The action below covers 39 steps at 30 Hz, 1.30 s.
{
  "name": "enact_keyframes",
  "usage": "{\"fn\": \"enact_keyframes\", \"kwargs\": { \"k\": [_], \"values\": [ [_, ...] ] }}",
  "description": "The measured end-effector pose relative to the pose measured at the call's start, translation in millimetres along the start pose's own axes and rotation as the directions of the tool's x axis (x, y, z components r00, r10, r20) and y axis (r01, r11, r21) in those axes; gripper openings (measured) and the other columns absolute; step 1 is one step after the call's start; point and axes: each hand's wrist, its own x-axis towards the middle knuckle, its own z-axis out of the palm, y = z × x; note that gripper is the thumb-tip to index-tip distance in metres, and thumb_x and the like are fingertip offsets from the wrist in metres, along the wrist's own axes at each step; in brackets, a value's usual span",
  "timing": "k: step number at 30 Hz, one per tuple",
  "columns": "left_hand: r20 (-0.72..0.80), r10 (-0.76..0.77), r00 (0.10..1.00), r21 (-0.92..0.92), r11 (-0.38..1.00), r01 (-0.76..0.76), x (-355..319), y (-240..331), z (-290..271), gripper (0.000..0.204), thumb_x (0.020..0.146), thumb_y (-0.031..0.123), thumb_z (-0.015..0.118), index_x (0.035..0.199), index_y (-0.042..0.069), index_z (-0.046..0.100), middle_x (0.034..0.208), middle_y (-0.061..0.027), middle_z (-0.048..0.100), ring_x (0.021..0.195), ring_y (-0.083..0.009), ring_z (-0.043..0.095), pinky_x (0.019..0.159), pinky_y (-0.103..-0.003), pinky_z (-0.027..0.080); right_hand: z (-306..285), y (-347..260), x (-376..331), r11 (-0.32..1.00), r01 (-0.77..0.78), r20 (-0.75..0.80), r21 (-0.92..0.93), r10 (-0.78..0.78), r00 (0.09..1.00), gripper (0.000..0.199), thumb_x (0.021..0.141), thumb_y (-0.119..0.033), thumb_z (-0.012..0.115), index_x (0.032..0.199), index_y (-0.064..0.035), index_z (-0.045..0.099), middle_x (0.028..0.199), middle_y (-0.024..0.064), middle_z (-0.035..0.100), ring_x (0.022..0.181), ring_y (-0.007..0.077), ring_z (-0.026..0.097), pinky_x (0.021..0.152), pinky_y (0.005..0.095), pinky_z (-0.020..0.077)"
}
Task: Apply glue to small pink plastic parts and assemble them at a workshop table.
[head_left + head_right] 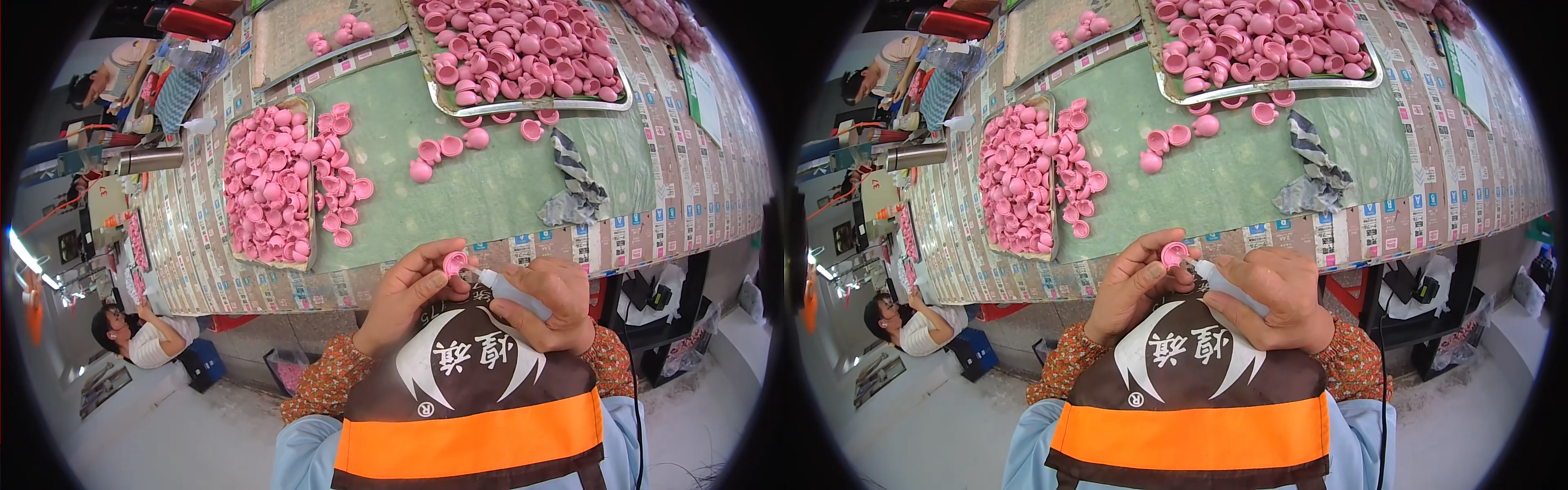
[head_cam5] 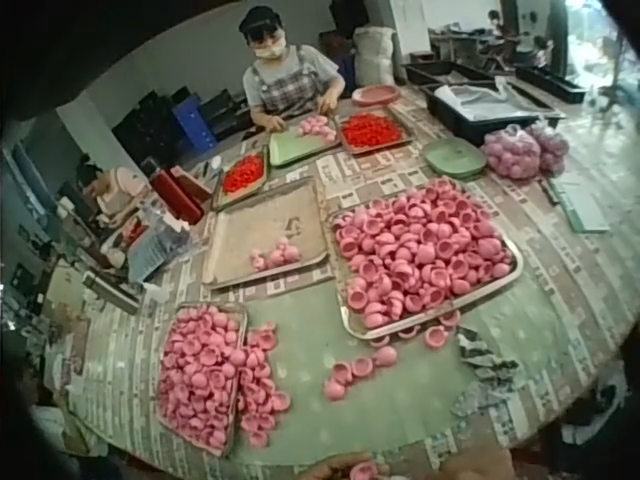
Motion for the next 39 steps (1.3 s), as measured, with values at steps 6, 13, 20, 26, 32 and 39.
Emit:
{"fn": "enact_keyframes", "kwargs": {
  "k": [6,13,20,26,32,39],
  "values": [
    [-0.005,-0.055,0.998,-0.067,0.996,0.054,-2,3,2,0.047,0.102,0.021,0.054,0.144,0.003,0.042,0.128,-0.0161,0.060,0.098,-0.0153,0.065,0.092,-0.032,0.055,-6,1,-6,0.993,-0.096,0.020,0.062,0.095,0.995,0.039,0.067,-0.008,0.085,0.098,-0.0003,0.063,0.074,0.0122,0.064,0.057,0.0245,0.061,0.053,0.0343,0.0455],
    [0.048,-0.056,0.997,-0.167,0.984,0.064,-3,-1,-7,0.059,0.100,0.033,0.056,0.144,-0.001,0.038,0.120,-0.0154,0.063,0.097,-0.0192,0.066,0.090,-0.036,0.056,-17,-1,-17,0.910,-0.328,0.002,0.254,0.338,0.941,0.043,0.071,-0.010,0.083,0.105,0.0009,0.059,0.099,0.0114,0.065,0.083,0.0170,0.062,0.073,0.0299,0.0487],
    [0.046,0.029,0.999,-0.098,0.995,-0.025,-2,5,-12,0.059,0.100,0.034,0.055,0.144,-0.002,0.038,0.119,-0.0166,0.064,0.098,-0.0207,0.067,0.091,-0.038,0.056,-20,-1,-21,0.791,-0.423,0.056,0.442,0.446,0.893,0.053,0.071,-0.019,0.084,0.113,-0.0013,0.055,0.105,0.0094,0.060,0.091,0.0155,0.057,0.080,0.0288,0.0452],
    [0.002,0.146,0.989,-0.005,0.989,-0.146,-1,19,-7,0.053,0.103,0.027,0.051,0.145,-0.002,0.037,0.122,-0.0187,0.063,0.102,-0.0221,0.066,0.093,-0.040,0.055,-20,-1,-21,0.798,-0.391,0.039,0.459,0.421,0.906,0.054,0.071,-0.020,0.084,0.112,-0.0022,0.055,0.105,0.0089,0.059,0.090,0.0148,0.056,0.079,0.0286,0.0444],
    [0.072,0.197,0.978,-0.029,0.980,-0.195,5,23,-8,0.053,0.103,0.026,0.050,0.146,-0.001,0.037,0.123,-0.0187,0.062,0.104,-0.0233,0.066,0.094,-0.042,0.055,-16,4,-21,0.829,-0.298,0.006,0.474,0.335,0.942,0.052,0.073,-0.016,0.084,0.113,-0.0011,0.055,0.103,0.0101,0.061,0.086,0.0156,0.059,0.075,0.0293,0.0463],
    [0.131,0.172,0.976,-0.128,0.980,-0.155,13,21,-10,0.057,0.102,0.030,0.053,0.147,-0.001,0.035,0.124,-0.0178,0.061,0.103,-0.0230,0.066,0.093,-0.042,0.055,-14,3,-17,0.908,-0.191,-0.034,0.372,0.219,0.975,0.047,0.072,-0.009,0.084,0.111,-0.0003,0.059,0.096,0.0122,0.066,0.079,0.0183,0.063,0.068,0.0306,0.0488]
  ]
}}
